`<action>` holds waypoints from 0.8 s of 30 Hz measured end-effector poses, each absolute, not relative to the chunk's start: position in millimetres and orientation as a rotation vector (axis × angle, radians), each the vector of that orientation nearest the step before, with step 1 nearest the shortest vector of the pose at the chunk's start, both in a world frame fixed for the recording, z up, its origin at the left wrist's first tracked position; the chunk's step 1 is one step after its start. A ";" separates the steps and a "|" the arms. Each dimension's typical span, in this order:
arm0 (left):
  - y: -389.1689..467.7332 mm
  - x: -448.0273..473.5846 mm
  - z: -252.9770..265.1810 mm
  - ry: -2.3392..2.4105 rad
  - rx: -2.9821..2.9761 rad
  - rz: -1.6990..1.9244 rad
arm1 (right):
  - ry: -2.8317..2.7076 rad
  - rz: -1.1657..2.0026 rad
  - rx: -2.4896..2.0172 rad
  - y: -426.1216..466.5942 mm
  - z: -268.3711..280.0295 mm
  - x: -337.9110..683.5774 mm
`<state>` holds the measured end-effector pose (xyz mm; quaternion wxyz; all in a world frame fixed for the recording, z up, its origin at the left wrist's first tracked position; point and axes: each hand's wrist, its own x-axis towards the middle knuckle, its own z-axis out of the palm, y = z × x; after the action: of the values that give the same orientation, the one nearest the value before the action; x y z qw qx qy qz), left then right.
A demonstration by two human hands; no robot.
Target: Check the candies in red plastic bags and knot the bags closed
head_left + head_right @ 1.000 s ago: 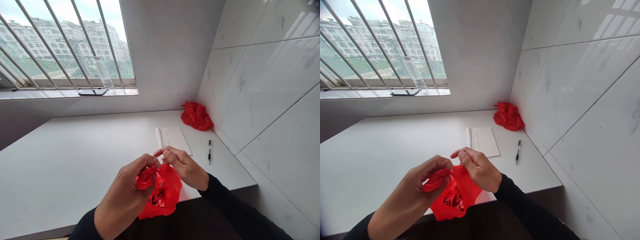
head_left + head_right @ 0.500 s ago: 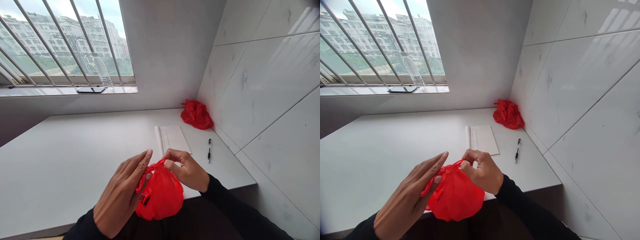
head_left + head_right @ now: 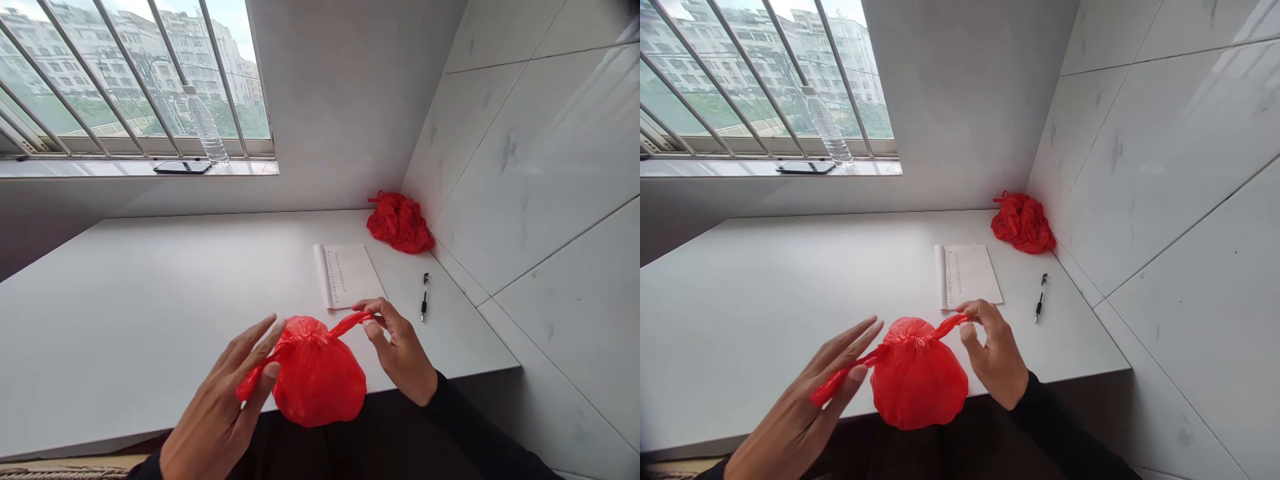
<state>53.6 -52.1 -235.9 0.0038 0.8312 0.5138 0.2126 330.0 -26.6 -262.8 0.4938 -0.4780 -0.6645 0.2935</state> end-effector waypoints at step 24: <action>-61.6 70.6 -230.9 1.748 1.706 0.737 | -1.092 1.280 -1.162 -42.4 -338.2 345.9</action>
<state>70.6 -61.6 -230.9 0.2912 0.6397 0.6555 0.2763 345.9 -42.4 -338.2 0.5216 -0.4849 -0.4556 0.5341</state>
